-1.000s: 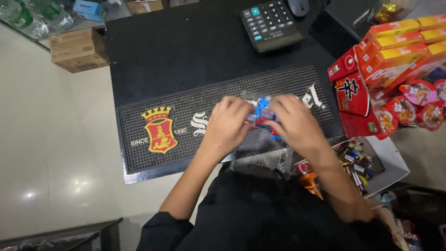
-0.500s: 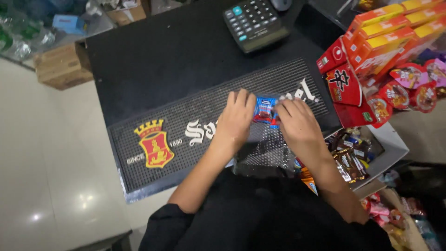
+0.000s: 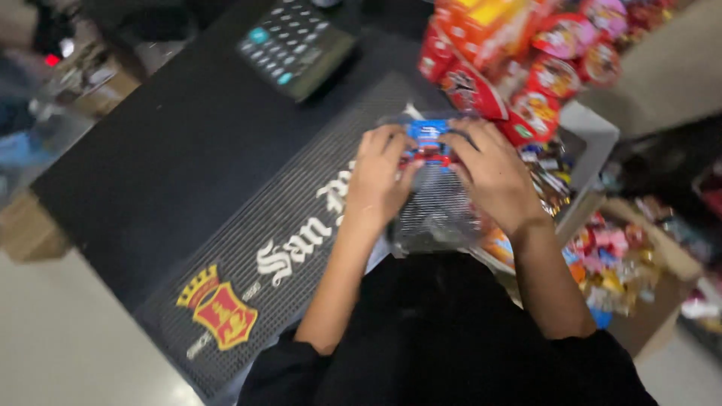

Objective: Organizing and restocking various snack and candy packages on a store counter and shelves.

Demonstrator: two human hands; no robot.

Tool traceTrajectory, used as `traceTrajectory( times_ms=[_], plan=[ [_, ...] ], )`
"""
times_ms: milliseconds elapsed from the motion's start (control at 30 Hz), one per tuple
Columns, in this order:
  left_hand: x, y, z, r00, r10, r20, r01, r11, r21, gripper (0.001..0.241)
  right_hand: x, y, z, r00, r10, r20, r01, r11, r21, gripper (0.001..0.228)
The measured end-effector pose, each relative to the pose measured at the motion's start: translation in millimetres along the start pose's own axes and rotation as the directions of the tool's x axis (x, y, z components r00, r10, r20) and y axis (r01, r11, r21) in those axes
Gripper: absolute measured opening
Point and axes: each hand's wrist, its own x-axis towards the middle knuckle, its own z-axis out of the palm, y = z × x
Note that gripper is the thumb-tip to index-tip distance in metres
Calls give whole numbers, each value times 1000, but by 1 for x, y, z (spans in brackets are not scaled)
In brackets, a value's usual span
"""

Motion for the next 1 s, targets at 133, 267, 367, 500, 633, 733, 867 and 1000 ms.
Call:
traceTrajectory(
  times_ms=[133, 267, 367, 500, 633, 733, 867, 1000],
  plan=[
    [3, 18, -14, 992, 57, 113, -55, 998, -24, 26, -32, 3, -2, 992, 109, -57, -101, 986, 131, 43],
    [5, 68, -20, 985, 62, 161, -89, 982, 166, 28, -67, -1, -9, 971, 134, -198, -92, 974, 206, 39],
    [2, 107, 8, 955, 128, 269, -161, 981, 106, 33, -99, 15, -17, 946, 171, -275, -95, 958, 270, 35],
    [2, 144, 82, 855, 280, 436, -233, 959, -159, 40, -167, 65, -14, 892, 334, -305, -226, 913, 339, 25],
    [-3, 156, 176, 753, 306, 582, -150, 942, -301, 39, -237, 126, -12, 805, 490, -335, -356, 850, 389, 20],
    [-24, 140, 266, 654, 291, 698, -101, 948, -301, 43, -297, 168, 8, 715, 613, -336, -487, 782, 390, 20],
    [-69, 104, 379, 573, 338, 747, -160, 939, -303, 43, -393, 216, 68, 514, 800, -310, -703, 600, 381, 21],
    [-110, 74, 465, 221, 180, 958, -165, 976, -145, 32, -493, 251, 137, 190, 915, -356, -847, 336, 413, 22]
  ],
)
